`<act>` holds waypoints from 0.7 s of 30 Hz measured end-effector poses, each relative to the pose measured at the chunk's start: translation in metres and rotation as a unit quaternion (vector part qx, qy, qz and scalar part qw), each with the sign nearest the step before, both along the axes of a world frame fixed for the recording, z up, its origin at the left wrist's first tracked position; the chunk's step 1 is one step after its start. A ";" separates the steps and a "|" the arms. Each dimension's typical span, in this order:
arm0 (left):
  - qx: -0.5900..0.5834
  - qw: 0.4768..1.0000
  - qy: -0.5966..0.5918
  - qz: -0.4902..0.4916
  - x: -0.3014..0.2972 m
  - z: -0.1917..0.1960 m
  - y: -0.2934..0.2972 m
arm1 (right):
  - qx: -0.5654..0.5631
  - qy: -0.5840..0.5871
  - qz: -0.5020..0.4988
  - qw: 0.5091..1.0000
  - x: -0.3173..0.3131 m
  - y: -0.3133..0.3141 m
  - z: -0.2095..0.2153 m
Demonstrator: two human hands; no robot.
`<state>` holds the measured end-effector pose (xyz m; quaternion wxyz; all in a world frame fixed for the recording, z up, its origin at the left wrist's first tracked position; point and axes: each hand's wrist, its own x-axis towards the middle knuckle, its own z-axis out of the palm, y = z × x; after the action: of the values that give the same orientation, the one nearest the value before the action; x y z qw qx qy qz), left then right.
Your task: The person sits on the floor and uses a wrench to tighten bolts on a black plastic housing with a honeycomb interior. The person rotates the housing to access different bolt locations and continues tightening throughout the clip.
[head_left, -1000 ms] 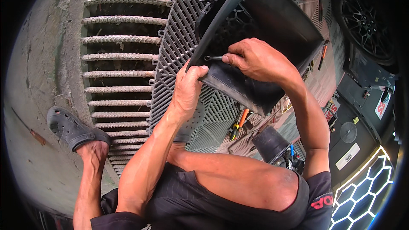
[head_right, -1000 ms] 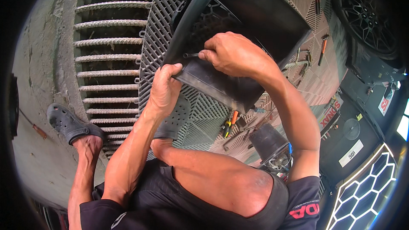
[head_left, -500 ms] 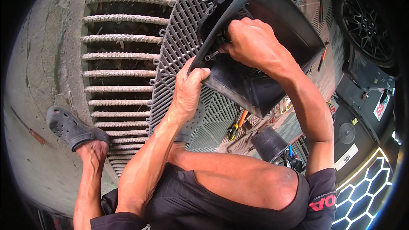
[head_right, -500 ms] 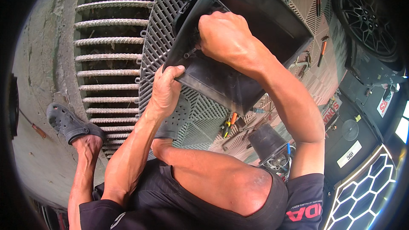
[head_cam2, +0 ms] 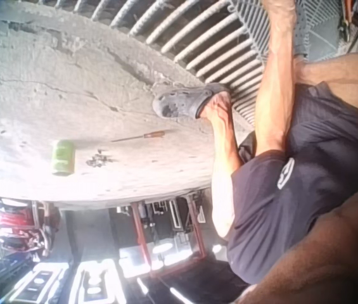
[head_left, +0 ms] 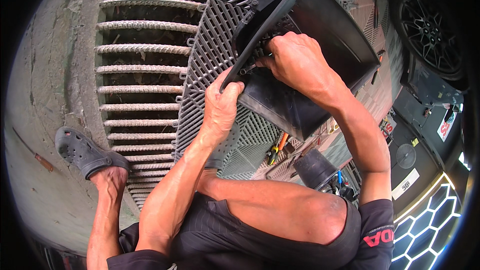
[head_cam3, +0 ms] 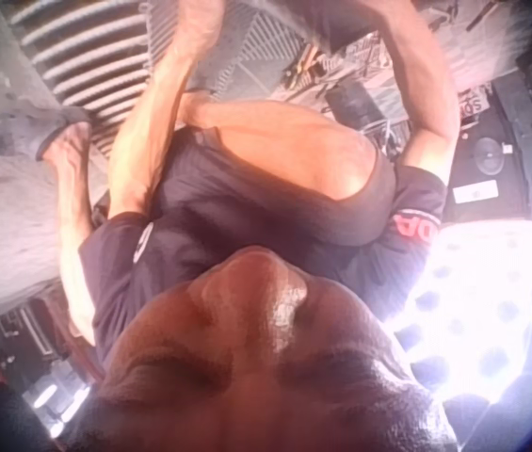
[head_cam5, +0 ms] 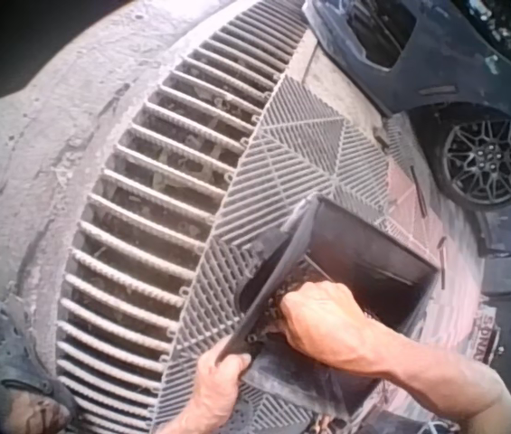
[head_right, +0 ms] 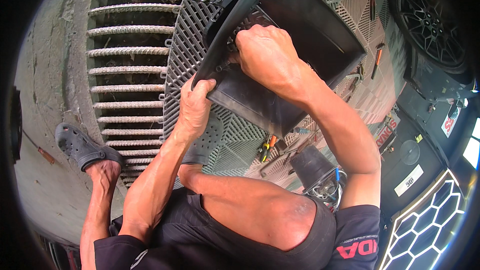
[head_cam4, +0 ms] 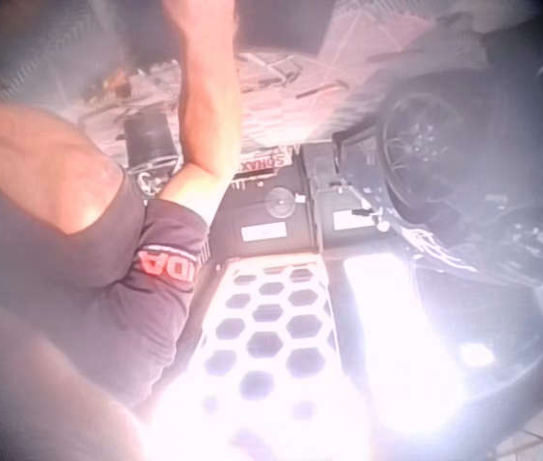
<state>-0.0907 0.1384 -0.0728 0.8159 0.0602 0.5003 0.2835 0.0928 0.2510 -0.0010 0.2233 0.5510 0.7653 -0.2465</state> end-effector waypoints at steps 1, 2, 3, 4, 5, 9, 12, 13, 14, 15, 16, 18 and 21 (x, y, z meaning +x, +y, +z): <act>0.002 1.000 0.004 0.002 0.001 0.000 -0.001 | -0.004 -0.002 -0.005 1.000 0.000 -0.001 0.000; 0.004 1.000 0.007 0.003 0.001 -0.001 -0.002 | -0.003 -0.002 -0.010 1.000 0.001 -0.004 -0.001; 0.002 1.000 0.012 0.004 0.001 -0.001 -0.002 | -0.002 -0.003 -0.014 1.000 0.002 -0.007 -0.001; 0.001 1.000 0.017 0.004 0.002 -0.002 -0.002 | 0.000 -0.003 -0.019 1.000 0.002 -0.010 -0.001; 0.000 1.000 0.022 0.005 0.002 -0.002 -0.002 | -0.007 -0.008 -0.030 0.999 0.002 -0.011 0.000; 0.007 1.000 0.024 0.006 0.004 -0.002 -0.001 | -0.020 -0.007 -0.086 0.996 -0.001 -0.022 0.008; -0.006 1.000 0.024 0.017 0.005 -0.002 -0.001 | -0.041 -0.008 -0.130 0.991 -0.003 -0.038 0.010; -0.004 0.999 0.022 0.025 0.007 -0.004 -0.002 | -0.052 -0.013 -0.144 0.988 -0.005 -0.045 0.010; -0.001 0.999 0.020 0.033 0.008 -0.005 -0.004 | -0.063 -0.002 -0.165 0.984 -0.007 -0.051 0.012; 0.003 0.999 0.017 0.033 0.009 -0.008 -0.005 | -0.074 -0.009 -0.174 0.982 -0.008 -0.055 0.011; 0.007 0.999 0.015 0.031 0.008 -0.011 -0.007 | -0.086 -0.014 -0.184 0.979 -0.010 -0.059 0.010; 0.010 1.000 0.016 0.024 0.007 -0.014 -0.009 | -0.118 0.009 -0.221 0.968 -0.012 -0.055 0.013; 0.031 0.999 0.038 -0.022 0.002 -0.006 -0.002 | -0.173 0.024 -0.260 0.950 -0.010 -0.048 0.015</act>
<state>-0.0889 0.1368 -0.0784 0.8004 0.1071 0.5201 0.2781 0.0828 0.2029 0.0140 0.2251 0.6778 0.5461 -0.4378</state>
